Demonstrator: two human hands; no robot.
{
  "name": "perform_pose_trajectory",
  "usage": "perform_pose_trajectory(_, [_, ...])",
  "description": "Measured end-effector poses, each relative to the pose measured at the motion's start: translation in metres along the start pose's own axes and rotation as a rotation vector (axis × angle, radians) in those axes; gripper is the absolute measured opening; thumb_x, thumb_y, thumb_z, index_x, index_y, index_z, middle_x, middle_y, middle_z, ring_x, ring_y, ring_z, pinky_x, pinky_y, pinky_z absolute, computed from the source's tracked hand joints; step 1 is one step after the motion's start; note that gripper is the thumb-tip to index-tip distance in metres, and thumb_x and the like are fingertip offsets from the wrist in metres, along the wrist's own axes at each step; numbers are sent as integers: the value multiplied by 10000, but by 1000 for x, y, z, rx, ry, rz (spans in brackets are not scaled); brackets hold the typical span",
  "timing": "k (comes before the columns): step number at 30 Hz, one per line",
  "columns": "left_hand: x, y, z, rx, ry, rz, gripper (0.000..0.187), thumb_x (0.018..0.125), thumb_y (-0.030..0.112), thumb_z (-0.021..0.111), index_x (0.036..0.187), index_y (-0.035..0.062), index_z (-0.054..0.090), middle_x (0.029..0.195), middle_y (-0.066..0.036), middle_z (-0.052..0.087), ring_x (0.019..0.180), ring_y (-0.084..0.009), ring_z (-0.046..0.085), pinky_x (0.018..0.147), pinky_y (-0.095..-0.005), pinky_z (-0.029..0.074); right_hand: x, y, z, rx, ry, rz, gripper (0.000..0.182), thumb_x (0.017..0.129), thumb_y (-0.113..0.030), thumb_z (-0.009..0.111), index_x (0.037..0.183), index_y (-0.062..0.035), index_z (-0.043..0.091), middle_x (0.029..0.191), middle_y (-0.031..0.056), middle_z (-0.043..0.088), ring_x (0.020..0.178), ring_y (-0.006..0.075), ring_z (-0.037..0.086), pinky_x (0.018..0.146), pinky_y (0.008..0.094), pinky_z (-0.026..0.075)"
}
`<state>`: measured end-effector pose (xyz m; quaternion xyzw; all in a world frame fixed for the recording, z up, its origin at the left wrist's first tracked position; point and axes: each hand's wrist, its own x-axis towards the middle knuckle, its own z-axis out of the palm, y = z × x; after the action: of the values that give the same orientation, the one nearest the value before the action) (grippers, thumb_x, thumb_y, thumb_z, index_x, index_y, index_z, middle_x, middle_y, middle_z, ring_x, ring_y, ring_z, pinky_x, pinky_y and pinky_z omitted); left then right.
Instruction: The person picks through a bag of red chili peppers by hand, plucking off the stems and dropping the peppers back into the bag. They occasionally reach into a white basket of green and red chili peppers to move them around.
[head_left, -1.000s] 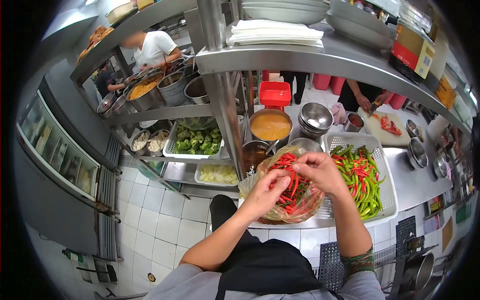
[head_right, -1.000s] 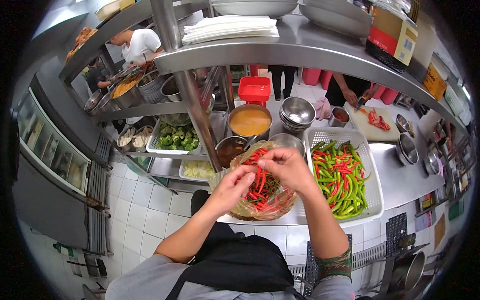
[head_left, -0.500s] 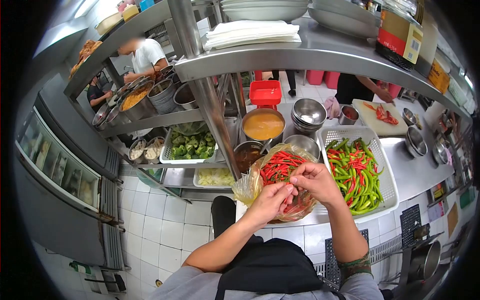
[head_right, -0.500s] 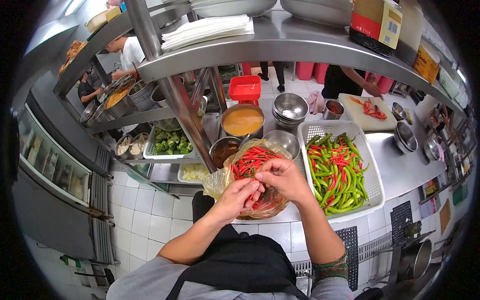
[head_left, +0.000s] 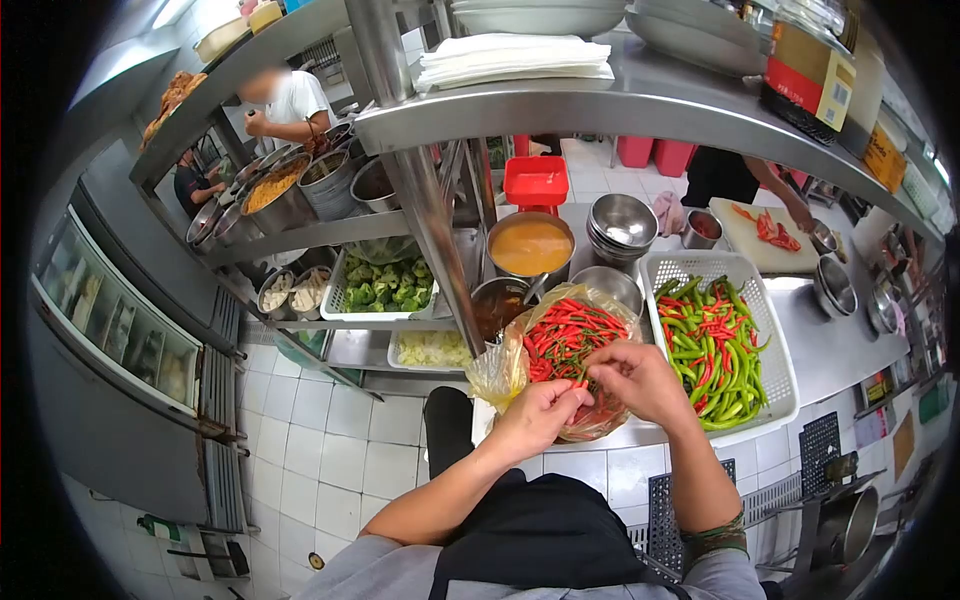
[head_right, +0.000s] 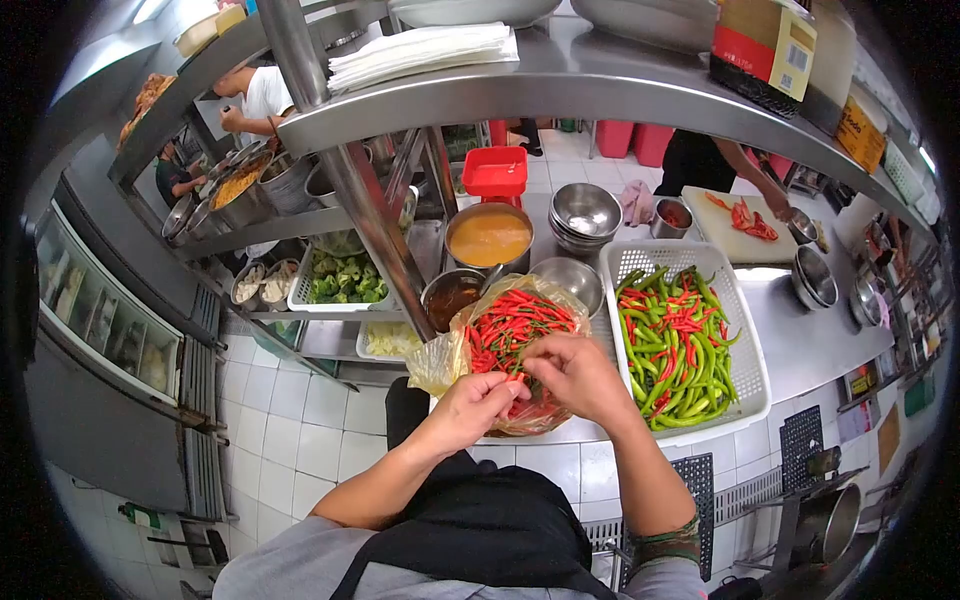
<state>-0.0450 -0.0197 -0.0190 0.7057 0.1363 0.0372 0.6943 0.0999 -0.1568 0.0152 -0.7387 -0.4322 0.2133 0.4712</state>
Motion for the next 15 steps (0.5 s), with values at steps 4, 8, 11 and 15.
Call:
perform_pose_trajectory(4, [1, -1, -1, 65, -21, 37, 296, 1018, 247, 523, 951, -7, 661, 711, 24, 555, 669, -54, 503, 597, -248, 423, 0, 9, 5, 245, -97, -25, 66, 904, -33, 662, 934, 24, 676, 813, 25, 647, 707, 68, 598, 622, 241, 492])
perform_pose_trajectory(8, [-1, -2, -6, 51, -81, -6, 262, 1028, 249, 524, 943, 29, 640, 718, 51, 523, 613, -31, 442, 530, -225, 368, 2, 16, 10, 277, -150, -24, 49, 887, -27, 679, 888, 17, 659, 815, 37, 640, 708, 98, 611, 625, 260, 496])
perform_pose_trajectory(11, [-2, -2, -8, -155, -91, -146, 243, 1037, 259, 515, 991, 49, 627, 700, 65, 474, 541, -20, 387, 448, -207, 316, -3, 3, 18, -96, 50, -298, 55, 859, -23, 692, 849, 5, 646, 796, 87, 622, 704, 209, 630, 617, 319, 499])
perform_pose_trajectory(15, [-5, 12, -13, -424, -135, -300, 265, 1047, 271, 498, 1117, 38, 604, 663, 63, 415, 499, -22, 367, 395, -190, 283, 4, -2, 28, -324, 357, -481, 93, 787, 0, 727, 858, 13, 668, 794, 161, 601, 723, 329, 614, 662, 385, 502])
